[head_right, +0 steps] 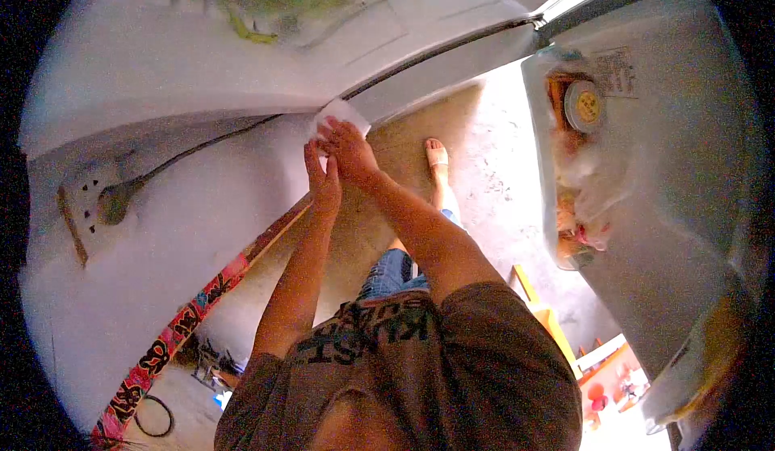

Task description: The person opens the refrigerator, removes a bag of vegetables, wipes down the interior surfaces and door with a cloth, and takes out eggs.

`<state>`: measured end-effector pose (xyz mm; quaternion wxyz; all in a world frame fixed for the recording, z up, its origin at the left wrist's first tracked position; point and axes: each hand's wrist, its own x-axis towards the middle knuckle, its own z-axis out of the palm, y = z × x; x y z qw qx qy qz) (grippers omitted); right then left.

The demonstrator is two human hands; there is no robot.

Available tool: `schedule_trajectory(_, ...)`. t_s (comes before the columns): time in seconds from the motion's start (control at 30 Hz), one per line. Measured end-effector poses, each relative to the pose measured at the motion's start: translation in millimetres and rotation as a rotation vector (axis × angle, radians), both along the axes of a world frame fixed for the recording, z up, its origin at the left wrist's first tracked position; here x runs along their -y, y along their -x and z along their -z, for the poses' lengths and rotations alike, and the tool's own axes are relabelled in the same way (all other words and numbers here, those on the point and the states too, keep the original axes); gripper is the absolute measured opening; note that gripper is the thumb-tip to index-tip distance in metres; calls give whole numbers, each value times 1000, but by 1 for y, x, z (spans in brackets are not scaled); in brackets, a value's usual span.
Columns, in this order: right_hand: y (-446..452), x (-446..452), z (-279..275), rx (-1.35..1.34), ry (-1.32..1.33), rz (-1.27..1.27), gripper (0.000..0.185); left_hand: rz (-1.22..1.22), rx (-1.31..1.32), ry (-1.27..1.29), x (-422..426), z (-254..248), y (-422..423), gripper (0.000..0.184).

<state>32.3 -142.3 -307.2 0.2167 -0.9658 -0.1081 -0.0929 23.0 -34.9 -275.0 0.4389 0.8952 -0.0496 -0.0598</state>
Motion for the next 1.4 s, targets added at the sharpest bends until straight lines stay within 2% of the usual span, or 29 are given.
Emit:
schedule_trajectory(0.07, 1, -17, 3, -63, -163, -78, 44, -53, 28, -41, -17, 14, 9, 54)
schedule_trajectory(0.13, 4, -15, -20, -51, -264, -89, 37, -100, -6, 136, -26, 7, 6, 54)
schedule_trajectory(0.2, 10, -7, -42, -337, -864, 70, 34, -106, -33, 55, -22, -24, 7, 51)
schedule_trajectory(0.23, 13, -6, -41, -199, -1061, 147, 32, -136, -54, 182, -14, -40, 8, 50)
schedule_trajectory(0.27, 14, -2, -41, -190, -1061, 145, 32, -167, -73, 310, -7, -51, 7, 49)
schedule_trajectory(0.33, 6, 21, -91, -399, -1764, 783, 31, -159, -2, 355, 4, -59, 2, 46)
schedule_trajectory(0.4, -8, 51, -126, -117, -1433, 686, 33, -133, -49, 496, 17, -74, -6, 44)
schedule_trajectory(0.47, -44, 74, -119, 184, -1221, 508, 38, -77, -38, 588, 23, -75, -16, 42)
schedule_trajectory(0.5, -69, 82, -106, 184, -1224, 507, 38, -46, -55, 559, 28, -79, -22, 42)
schedule_trajectory(0.57, -109, 88, -73, 311, -368, 459, 40, -13, -78, 525, 32, -84, -28, 41)
schedule_trajectory(0.6, -116, 83, -62, 310, -371, 461, 40, -17, -104, 497, 33, -84, -31, 41)
schedule_trajectory(0.67, -127, 72, -46, 153, -127, 350, 43, -20, -134, 460, 33, -81, -37, 40)
schedule_trajectory(0.73, -131, 70, -36, 202, -163, 396, 38, -18, -93, 454, 33, -76, -36, 38)
schedule_trajectory(0.83, -130, 73, -34, 230, -222, 272, 30, -19, -130, 397, 28, -77, -37, 41)
schedule_trajectory(0.9, -124, 67, -36, 102, -322, 213, 24, -88, -129, 433, 29, -74, -36, 40)
schedule_trajectory(0.97, -121, 62, -37, 113, -398, 238, 26, -158, -122, 458, 25, -72, -35, 39)
schedule_trajectory(1.03, -117, 59, -52, 128, -473, 268, 28, -187, -36, 364, 24, -73, -34, 41)
schedule_trajectory(1.1, -108, 56, -71, -304, -1100, 410, 33, -191, -63, 398, 18, -68, -33, 45)
schedule_trajectory(1.13, -102, 52, -72, -290, -1103, 398, 33, -204, -101, 431, 15, -62, -33, 50)
schedule_trajectory(1.2, -89, 42, -76, -477, -1752, 452, 40, -183, -80, 501, 18, -60, -35, 50)
schedule_trajectory(1.23, -85, 38, -87, -470, -1751, 426, 40, -213, -99, 480, 25, -68, -36, 50)
schedule_trajectory(1.3, -68, 28, -111, -212, -1782, 370, 44, -241, -87, 499, 34, -88, -33, 53)
schedule_trajectory(1.4, -52, 29, -142, -282, -1910, 214, 45, -259, -125, 550, 37, -115, -39, 56)
